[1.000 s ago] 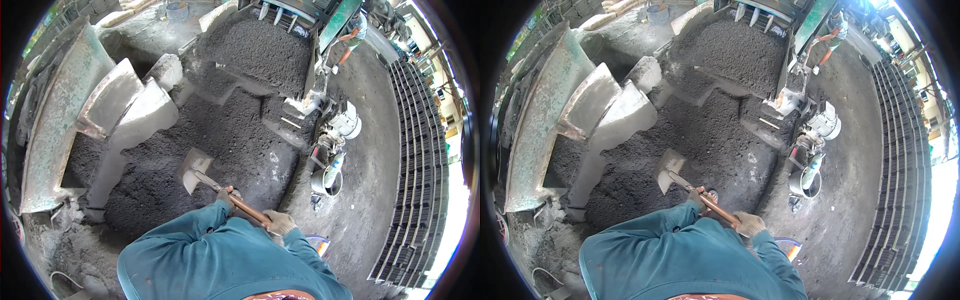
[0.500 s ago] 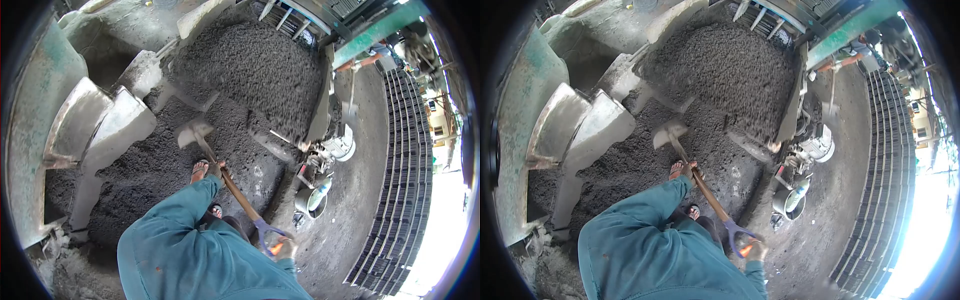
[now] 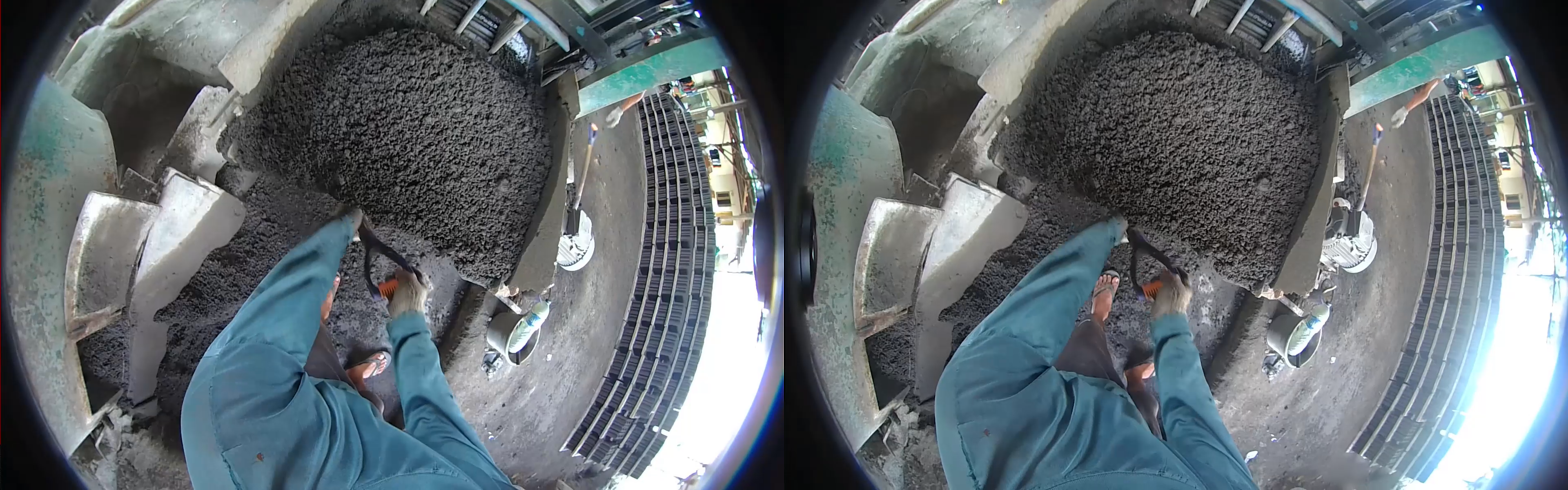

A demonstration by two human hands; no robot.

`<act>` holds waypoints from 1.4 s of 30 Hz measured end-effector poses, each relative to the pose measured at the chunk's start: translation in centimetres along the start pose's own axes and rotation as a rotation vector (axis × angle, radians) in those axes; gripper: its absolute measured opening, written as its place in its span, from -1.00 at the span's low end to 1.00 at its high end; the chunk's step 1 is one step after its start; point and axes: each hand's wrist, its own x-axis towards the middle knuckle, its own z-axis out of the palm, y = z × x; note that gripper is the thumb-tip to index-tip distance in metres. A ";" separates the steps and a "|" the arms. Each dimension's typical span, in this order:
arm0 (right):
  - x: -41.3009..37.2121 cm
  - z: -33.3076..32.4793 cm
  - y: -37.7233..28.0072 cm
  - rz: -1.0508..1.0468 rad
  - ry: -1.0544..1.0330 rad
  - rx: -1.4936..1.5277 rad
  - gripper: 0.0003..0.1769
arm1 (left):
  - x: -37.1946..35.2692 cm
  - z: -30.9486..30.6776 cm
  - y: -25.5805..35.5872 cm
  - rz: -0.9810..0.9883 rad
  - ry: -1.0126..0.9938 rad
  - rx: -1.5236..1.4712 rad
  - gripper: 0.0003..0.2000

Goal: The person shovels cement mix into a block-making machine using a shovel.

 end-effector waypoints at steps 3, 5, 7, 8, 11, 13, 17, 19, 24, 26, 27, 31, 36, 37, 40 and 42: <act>-6.8 -4.7 -2.9 0.311 0.170 0.261 -0.87 | -0.4 1.7 -7.4 -0.033 -0.010 -0.044 -0.85; -10.2 -10.3 -0.6 0.147 0.224 0.049 -0.86 | -2.8 3.2 -13.3 -0.076 -0.055 -0.110 -0.86; -13.7 -14.8 0.1 0.100 0.312 -0.039 -0.82 | -5.8 4.6 -18.9 -0.124 -0.120 -0.160 -0.87; -15.6 -16.7 -0.4 0.127 0.362 -0.015 -0.79 | -7.3 4.9 -21.8 -0.150 -0.147 -0.190 -0.87; -18.2 -18.9 -4.6 0.413 0.418 0.333 -0.63 | -12.9 4.3 -25.9 -0.197 -0.212 -0.249 -0.92; -20.2 -18.4 -6.8 0.372 0.439 0.230 -0.53 | -16.0 1.9 -26.1 -0.301 -0.198 -0.288 -0.90; -18.3 -14.6 -6.3 0.325 0.328 0.234 -0.36 | -14.0 -3.8 -23.0 -0.313 -0.152 -0.385 -0.87; -14.1 -10.5 -5.3 0.292 0.202 0.195 -0.32 | -13.5 -6.4 -16.5 -0.246 -0.119 -0.483 -0.85; -1.7 4.7 0.2 0.255 -0.092 0.300 -0.37 | -4.9 -11.4 -2.7 0.040 -0.024 -0.389 -0.78; 0.5 9.5 1.0 0.275 -0.085 0.242 -0.69 | -0.7 -11.9 0.0 -0.003 0.102 -0.201 -0.75; 0.9 10.3 0.8 0.344 -0.037 0.205 -0.80 | 0.4 -11.6 0.9 -0.078 0.134 -0.165 -0.75; -3.3 5.8 -3.1 0.347 0.049 0.196 -0.89 | 5.2 -9.3 -7.3 -0.197 0.050 0.057 -0.64; -8.0 -8.0 -6.5 0.239 0.207 0.152 -0.92 | -11.8 0.2 -11.1 -0.218 0.048 -0.003 -0.78; -10.0 -8.1 -9.3 0.264 0.204 0.144 -0.84 | -13.3 0.8 -11.8 -0.238 0.003 -0.014 -0.80; -15.5 -8.9 -14.2 0.248 0.144 0.119 -0.69 | -17.6 1.9 -14.6 -0.295 -0.132 -0.010 -0.81; -19.5 -10.5 -14.4 0.115 0.108 0.004 -0.61 | -21.0 1.5 -17.1 -0.340 -0.227 -0.093 -0.80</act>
